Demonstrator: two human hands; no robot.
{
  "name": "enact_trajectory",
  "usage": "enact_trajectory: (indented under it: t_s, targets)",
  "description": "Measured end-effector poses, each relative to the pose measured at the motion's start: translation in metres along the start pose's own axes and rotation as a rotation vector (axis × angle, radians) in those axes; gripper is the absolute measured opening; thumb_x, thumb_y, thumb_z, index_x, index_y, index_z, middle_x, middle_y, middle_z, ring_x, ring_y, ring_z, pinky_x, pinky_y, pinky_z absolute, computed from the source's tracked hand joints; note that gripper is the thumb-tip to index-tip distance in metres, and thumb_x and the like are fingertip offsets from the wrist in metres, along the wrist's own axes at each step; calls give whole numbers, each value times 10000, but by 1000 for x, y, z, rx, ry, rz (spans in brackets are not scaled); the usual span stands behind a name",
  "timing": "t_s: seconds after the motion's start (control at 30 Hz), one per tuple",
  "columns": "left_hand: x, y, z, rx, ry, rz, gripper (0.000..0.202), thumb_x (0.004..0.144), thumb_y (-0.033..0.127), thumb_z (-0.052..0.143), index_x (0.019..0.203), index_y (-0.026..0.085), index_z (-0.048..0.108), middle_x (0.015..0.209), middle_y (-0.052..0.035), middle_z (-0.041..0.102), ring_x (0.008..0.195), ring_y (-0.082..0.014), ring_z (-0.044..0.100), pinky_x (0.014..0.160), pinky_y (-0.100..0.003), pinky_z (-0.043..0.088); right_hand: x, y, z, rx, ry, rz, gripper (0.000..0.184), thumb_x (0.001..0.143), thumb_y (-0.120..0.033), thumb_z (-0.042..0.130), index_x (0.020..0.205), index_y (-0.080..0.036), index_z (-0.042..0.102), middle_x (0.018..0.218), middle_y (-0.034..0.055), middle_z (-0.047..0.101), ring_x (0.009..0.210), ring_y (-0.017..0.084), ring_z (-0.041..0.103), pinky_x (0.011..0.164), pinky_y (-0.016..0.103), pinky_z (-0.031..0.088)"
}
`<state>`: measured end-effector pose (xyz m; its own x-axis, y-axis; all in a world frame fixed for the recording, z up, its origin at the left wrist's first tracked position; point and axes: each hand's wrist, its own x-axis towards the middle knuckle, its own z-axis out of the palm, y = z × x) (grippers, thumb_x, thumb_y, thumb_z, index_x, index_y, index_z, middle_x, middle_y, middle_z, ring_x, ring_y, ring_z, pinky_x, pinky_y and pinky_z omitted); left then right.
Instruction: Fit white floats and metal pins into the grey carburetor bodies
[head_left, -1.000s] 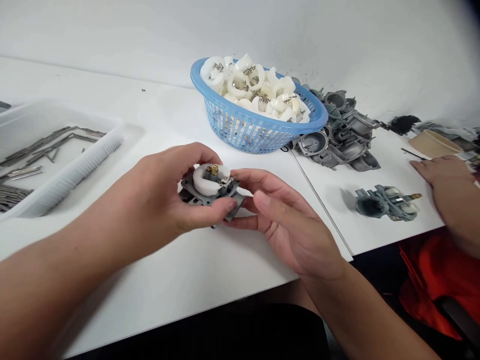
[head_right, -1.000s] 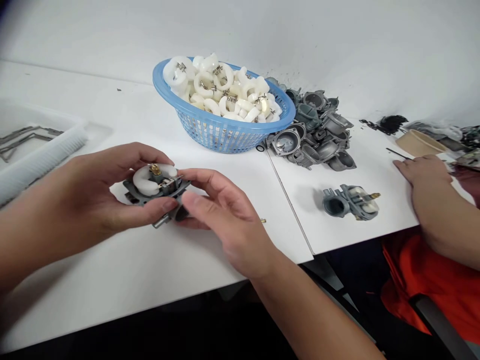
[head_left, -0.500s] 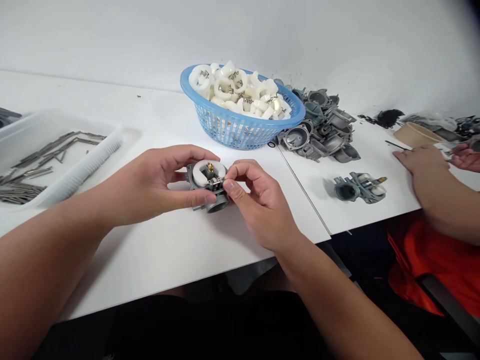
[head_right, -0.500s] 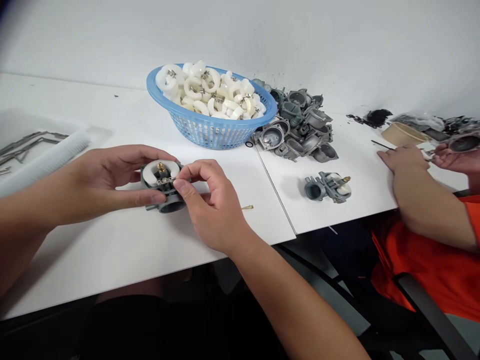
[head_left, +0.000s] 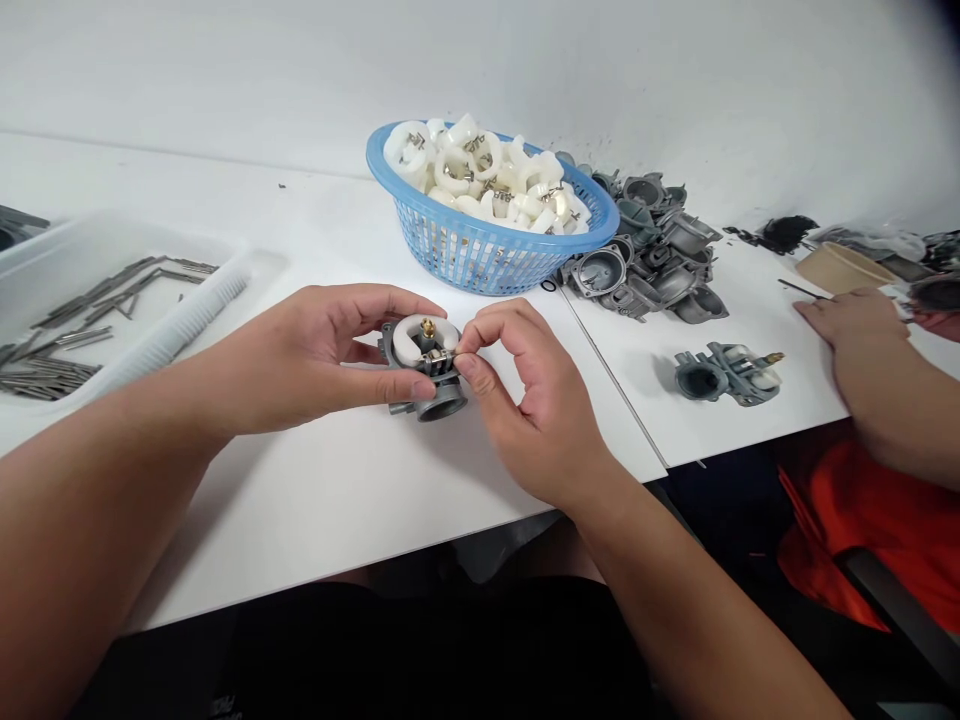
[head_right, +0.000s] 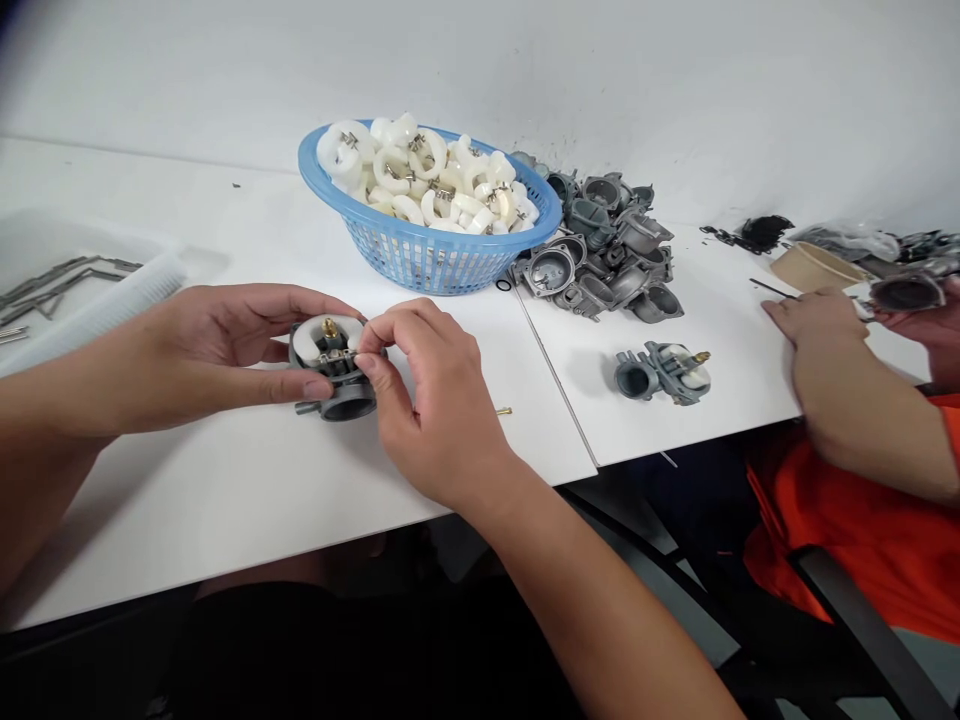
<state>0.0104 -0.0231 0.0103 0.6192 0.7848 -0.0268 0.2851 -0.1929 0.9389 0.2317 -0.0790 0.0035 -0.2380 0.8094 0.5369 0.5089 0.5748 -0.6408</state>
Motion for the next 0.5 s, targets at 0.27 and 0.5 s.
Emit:
enact_trajectory:
  t_s: [0.27,0.5]
  targets:
    - [3,4,4,9,48,-10,518,776,422,842,1268,327,710,1065,-38,780,826,-241,744,672,-345,642,-2,-6,0,-283,-9,55,97,996,-160,533,942,-237,559,1053,13,696,1027,200,623,958,402,335]
    - [2,5,3,-1,28,52,481,814,388,809,1277,311,704,1167,-56,759,992,-267,737,758,-355,645,-2,-13,0,-297,-30,113,83,1008,-200,535,953,-241,580,1055,10,710,1019,205,628,945,400,333]
